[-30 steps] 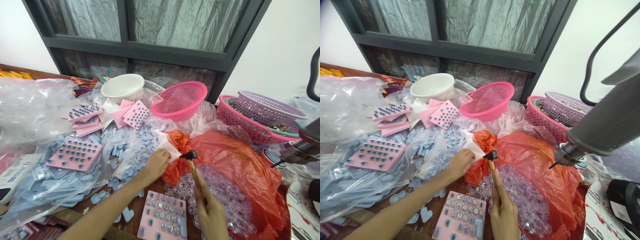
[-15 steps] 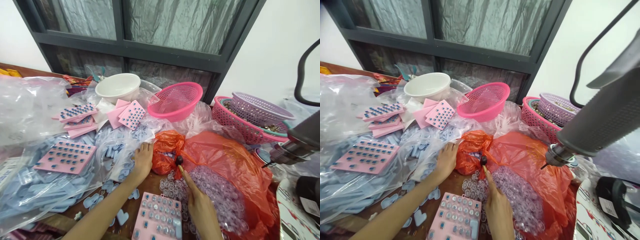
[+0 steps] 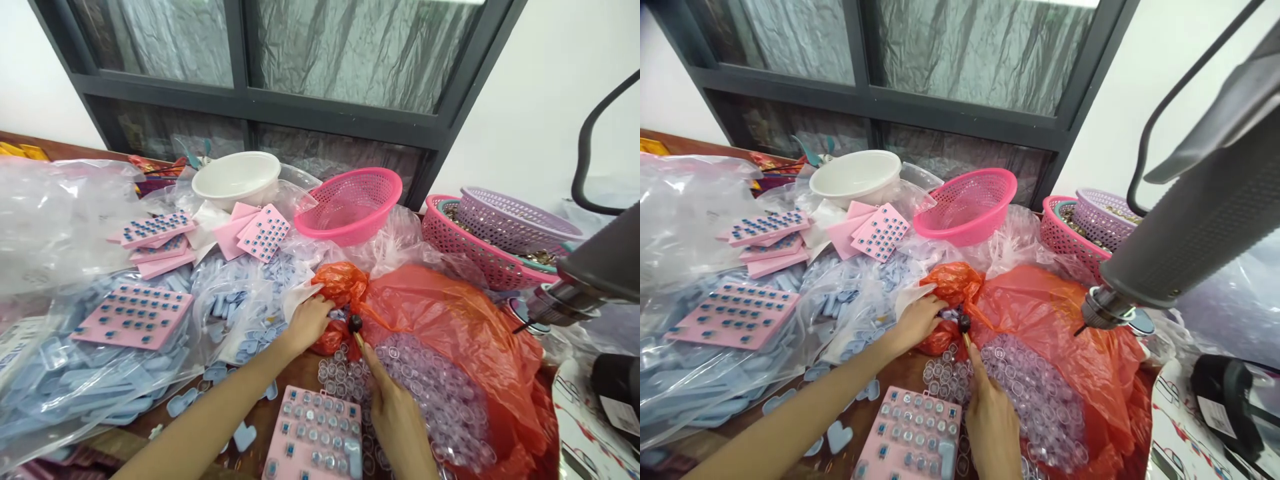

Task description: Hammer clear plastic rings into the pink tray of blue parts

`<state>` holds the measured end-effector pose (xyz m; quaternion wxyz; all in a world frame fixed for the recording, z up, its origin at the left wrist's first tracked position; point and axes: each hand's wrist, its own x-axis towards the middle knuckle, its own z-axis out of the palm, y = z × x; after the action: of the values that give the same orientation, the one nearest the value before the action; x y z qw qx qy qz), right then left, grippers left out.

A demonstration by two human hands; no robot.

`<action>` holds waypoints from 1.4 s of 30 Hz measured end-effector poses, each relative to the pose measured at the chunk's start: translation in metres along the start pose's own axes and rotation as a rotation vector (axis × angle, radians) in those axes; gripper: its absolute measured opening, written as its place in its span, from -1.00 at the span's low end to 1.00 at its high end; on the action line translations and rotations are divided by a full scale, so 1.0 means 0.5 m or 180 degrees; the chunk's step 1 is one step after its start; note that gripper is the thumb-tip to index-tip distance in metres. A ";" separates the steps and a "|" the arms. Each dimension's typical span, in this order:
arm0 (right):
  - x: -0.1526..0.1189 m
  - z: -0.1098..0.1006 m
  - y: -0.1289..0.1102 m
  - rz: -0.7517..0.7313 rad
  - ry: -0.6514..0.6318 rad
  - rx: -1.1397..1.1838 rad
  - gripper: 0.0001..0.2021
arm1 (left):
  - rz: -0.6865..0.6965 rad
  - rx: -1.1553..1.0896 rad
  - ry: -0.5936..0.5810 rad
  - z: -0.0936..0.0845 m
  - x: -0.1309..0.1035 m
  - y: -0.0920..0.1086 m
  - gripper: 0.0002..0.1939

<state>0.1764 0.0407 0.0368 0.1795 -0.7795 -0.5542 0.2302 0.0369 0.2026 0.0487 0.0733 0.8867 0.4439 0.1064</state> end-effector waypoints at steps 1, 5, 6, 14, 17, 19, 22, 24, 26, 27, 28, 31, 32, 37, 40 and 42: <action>0.000 0.001 -0.001 -0.0010 0.0006 0.0004 -0.35 | 0.0077 0.0024 -0.0025 0.002 -0.002 0.004 -0.67; 0.001 0.000 -0.003 -0.0040 0.0023 0.0014 -0.36 | 0.0181 0.0154 -0.0152 0.009 0.003 0.028 -0.66; 0.001 -0.001 -0.002 -0.0038 0.0013 0.0026 -0.35 | 0.0149 0.0185 -0.0182 0.009 0.007 0.029 -0.67; -0.001 0.003 0.007 -0.0185 0.0294 0.0047 -0.34 | 0.0094 0.0187 -0.0188 0.000 0.005 0.004 -0.78; -0.001 0.008 0.012 -0.0289 0.0464 0.0002 -0.34 | 0.0156 0.0117 -0.0128 0.003 -0.010 0.003 -0.76; 0.000 0.010 0.016 -0.0283 0.0394 0.0190 -0.36 | 0.0191 0.0007 -0.0029 0.003 -0.020 0.003 -0.77; 0.001 0.010 0.020 -0.0309 0.0274 0.0587 -0.41 | 0.0181 -0.0245 0.0229 -0.004 -0.044 -0.001 -0.74; -0.001 0.008 0.023 -0.0329 0.0273 0.0730 -0.44 | 0.0211 -0.0435 0.0394 -0.010 -0.073 0.001 -0.71; -0.007 0.004 0.027 -0.0351 0.0282 0.0807 -0.46 | 0.0241 -0.0825 0.0549 -0.013 -0.110 0.010 -0.72; -0.011 0.002 0.028 -0.0406 0.0297 0.0883 -0.48 | 0.0220 -0.1089 0.0600 -0.011 -0.131 0.018 -0.73; -0.017 -0.001 0.031 -0.0494 0.0314 0.0970 -0.49 | 0.0180 -0.1362 0.0619 -0.008 -0.151 0.029 -0.75; -0.038 -0.004 0.038 -0.0754 0.0579 0.1192 -0.52 | 0.0276 -0.1782 0.0432 0.016 -0.198 0.069 -0.89; -0.046 -0.004 0.041 -0.0786 0.0662 0.1256 -0.52 | 0.0394 -0.1734 0.0346 0.027 -0.205 0.082 -0.90; -0.082 0.007 0.063 -0.0594 0.0649 0.1617 -0.54 | 0.0901 -0.1153 -0.0001 0.078 -0.196 0.122 -0.84; -0.092 0.010 0.086 -0.0493 0.0570 0.1682 -0.54 | 0.1060 -0.1148 -0.0077 0.088 -0.193 0.118 -0.85; -0.093 0.010 0.106 -0.0658 0.0533 0.1567 -0.51 | 0.1206 -0.1378 -0.0058 0.087 -0.200 0.109 -0.86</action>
<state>0.2019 -0.0205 0.0115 0.4312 -0.6681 -0.5414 0.2733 0.0314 0.0883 0.0064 0.2437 0.9185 0.2366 0.2026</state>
